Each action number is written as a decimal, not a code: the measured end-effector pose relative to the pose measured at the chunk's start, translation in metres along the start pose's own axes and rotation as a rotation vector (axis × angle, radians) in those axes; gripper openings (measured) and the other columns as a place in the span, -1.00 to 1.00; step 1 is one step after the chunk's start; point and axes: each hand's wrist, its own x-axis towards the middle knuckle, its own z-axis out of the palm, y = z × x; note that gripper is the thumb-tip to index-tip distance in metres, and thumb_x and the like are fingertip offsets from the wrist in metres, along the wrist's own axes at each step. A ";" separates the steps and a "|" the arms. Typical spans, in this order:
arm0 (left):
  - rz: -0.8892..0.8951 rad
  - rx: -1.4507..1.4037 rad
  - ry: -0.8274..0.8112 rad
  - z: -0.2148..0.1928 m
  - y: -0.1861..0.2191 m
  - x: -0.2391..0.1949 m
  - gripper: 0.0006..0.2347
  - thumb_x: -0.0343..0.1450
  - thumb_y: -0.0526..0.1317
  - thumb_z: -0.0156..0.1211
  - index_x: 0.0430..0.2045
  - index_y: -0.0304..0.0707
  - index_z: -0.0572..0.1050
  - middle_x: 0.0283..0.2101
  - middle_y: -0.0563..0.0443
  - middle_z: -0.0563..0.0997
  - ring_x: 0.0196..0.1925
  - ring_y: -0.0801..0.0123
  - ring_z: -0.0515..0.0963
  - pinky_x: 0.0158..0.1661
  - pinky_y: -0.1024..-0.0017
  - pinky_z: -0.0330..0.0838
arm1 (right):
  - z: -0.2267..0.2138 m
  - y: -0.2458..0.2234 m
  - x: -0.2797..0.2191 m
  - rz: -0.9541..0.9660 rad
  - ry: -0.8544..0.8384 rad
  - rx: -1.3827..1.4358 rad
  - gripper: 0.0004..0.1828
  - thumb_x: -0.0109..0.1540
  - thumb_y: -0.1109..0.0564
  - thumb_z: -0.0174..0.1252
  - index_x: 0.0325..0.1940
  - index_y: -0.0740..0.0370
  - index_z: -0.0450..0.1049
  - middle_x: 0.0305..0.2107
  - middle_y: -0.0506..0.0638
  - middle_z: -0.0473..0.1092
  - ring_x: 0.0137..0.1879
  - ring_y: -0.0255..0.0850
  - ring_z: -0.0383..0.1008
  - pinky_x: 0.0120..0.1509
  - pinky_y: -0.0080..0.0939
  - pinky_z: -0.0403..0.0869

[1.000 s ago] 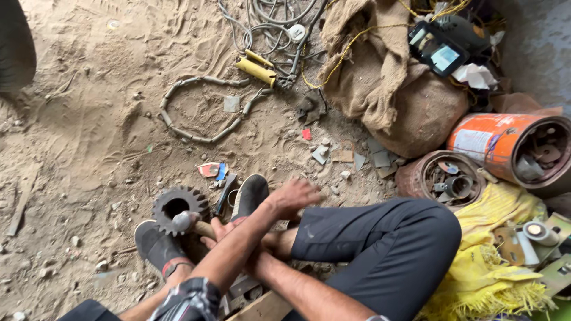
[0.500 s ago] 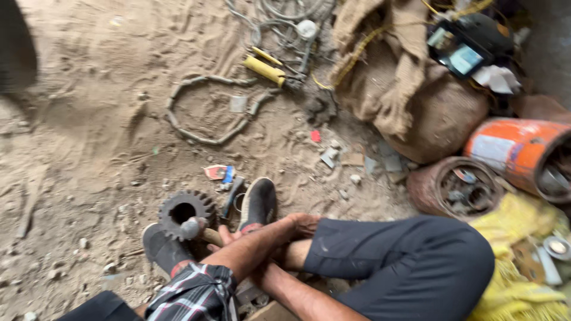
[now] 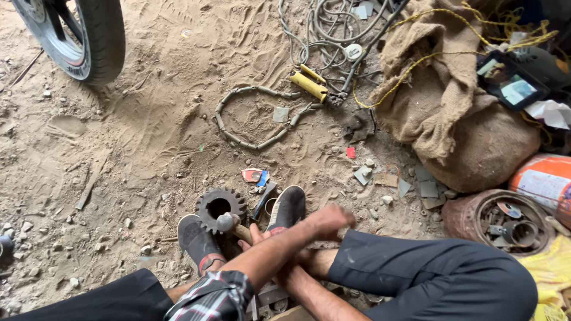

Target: The person sits on the ground and uses a hammer and a metal punch to work on a circular metal gear. They repeatedly strike the punch to adjust or shape the gear, occasionally rotating it to access different areas.

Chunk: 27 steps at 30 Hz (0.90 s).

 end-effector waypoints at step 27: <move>-0.787 -1.795 1.601 -0.108 0.044 -0.260 -0.66 0.38 -0.10 0.30 -0.02 -0.22 0.50 -0.16 -0.05 0.62 -0.21 0.31 0.60 -0.21 0.36 0.56 | -0.092 -0.023 0.039 0.438 -0.192 0.418 -0.58 0.31 -0.24 0.07 -0.07 0.15 0.40 -0.44 0.37 0.50 -0.26 0.36 0.58 -0.23 0.35 0.52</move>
